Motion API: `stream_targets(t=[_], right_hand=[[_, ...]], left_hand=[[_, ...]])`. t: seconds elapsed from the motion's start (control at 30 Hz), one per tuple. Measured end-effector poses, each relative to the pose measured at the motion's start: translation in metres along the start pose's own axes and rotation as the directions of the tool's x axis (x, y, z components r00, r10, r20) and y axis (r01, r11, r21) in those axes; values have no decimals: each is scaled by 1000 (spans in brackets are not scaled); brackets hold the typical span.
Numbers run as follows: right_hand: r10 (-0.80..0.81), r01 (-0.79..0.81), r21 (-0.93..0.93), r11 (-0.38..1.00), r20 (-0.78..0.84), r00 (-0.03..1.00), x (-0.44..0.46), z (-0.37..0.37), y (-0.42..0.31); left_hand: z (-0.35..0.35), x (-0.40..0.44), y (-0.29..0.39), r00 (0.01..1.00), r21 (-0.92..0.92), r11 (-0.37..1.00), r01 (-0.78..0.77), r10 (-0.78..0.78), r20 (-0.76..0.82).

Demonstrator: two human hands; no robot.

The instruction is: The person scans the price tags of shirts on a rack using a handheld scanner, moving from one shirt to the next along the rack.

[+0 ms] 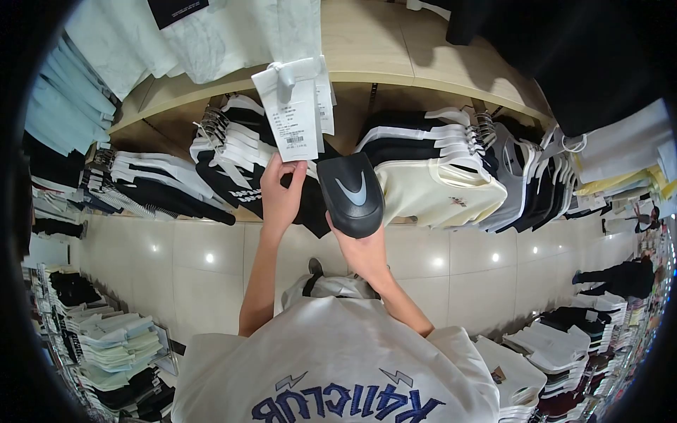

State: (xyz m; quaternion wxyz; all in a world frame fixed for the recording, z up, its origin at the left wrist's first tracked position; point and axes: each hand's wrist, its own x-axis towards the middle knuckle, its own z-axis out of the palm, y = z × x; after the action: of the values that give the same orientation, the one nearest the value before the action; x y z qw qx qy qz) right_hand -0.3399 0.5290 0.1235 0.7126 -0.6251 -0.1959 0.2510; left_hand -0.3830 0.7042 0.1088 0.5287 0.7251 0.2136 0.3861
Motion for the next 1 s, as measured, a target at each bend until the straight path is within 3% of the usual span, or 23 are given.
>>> stream_targets(t=[0.1,0.17,0.33,0.47,0.57,0.63,0.67,0.73,0.87,0.93,1.0], right_hand=[[-39,39,-14,999,-29,999,1,-4,8],[-65,64,-23,998,-48,997,0,-7,8],[18,-19,-12,1000,-107,994,-1,-12,-6],[6,-8,-15,1000,-139,990,1,-18,-1],[-141,130,-78,988,-154,978,2,-21,-1],[11,-13,-11,1000,-148,989,0,-28,-2],[11,-13,-7,1000,-151,988,1,-28,-4],[-137,122,-100,987,-166,977,2,-25,-9],[-161,146,-108,983,-151,975,6,-29,-6],[-127,124,-36,992,-113,985,10,-32,-6],[-148,144,-49,988,-91,985,14,-33,-8]], left_hand=[[6,14,-9,999,29,998,-50,50,14],[14,23,-7,988,-88,988,-123,114,-108],[25,42,-13,992,-183,975,-125,128,1],[38,44,-17,989,-190,971,-146,140,-47],[44,47,-28,985,-126,979,-162,155,-70],[47,48,-40,988,-192,970,-151,140,-68],[49,47,-45,991,-275,952,-136,127,-53],[52,43,-43,995,-415,905,-95,72,-70],[60,36,-50,998,-443,897,-14,-15,-62],[65,34,-49,992,-452,884,120,-120,29],[79,28,-31,992,-486,868,103,-125,-12]])
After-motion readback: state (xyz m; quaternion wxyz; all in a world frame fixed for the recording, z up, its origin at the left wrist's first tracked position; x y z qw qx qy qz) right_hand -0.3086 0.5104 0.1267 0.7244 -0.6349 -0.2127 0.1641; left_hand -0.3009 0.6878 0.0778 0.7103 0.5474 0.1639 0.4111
